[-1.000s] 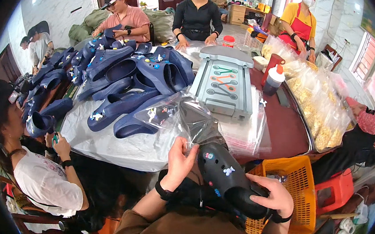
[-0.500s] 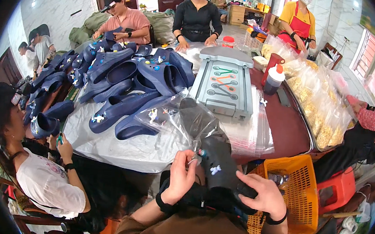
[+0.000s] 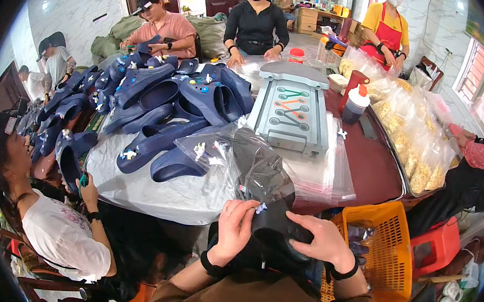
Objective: Placing rubber shoes into plastic bags and organizing them into a basket.
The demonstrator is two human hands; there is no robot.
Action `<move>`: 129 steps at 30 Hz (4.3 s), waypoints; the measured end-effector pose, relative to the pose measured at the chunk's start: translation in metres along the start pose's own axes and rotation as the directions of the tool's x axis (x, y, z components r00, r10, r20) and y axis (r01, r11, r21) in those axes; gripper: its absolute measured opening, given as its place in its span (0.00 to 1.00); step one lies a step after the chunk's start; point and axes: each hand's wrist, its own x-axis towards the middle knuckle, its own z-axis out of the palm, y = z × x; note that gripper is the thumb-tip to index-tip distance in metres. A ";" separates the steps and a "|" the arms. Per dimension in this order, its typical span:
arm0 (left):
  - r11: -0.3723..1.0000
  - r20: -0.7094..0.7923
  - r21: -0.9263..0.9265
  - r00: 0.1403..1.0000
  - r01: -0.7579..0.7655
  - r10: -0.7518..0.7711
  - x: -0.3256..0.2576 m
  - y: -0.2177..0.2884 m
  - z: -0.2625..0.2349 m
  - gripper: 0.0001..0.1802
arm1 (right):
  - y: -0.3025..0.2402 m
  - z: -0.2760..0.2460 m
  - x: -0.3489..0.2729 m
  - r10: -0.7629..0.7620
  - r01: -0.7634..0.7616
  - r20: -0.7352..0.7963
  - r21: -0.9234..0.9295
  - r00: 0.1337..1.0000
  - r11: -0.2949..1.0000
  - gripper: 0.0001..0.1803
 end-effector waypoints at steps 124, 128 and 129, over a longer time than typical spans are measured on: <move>0.737 0.197 -0.504 0.891 0.449 -0.408 -0.053 -0.084 -0.007 0.08 | 0.022 0.089 0.057 0.180 -0.158 -0.485 0.086 0.856 0.984 0.52; 0.861 -0.041 -0.303 0.897 0.408 -0.439 -0.058 -0.075 0.013 0.31 | 0.024 0.094 0.056 0.141 -0.100 -0.428 0.117 0.893 0.988 0.59; 0.861 -0.040 -0.304 0.898 0.407 -0.438 -0.056 -0.077 0.011 0.31 | 0.024 0.094 0.054 0.115 -0.072 -0.402 0.121 0.908 0.990 0.62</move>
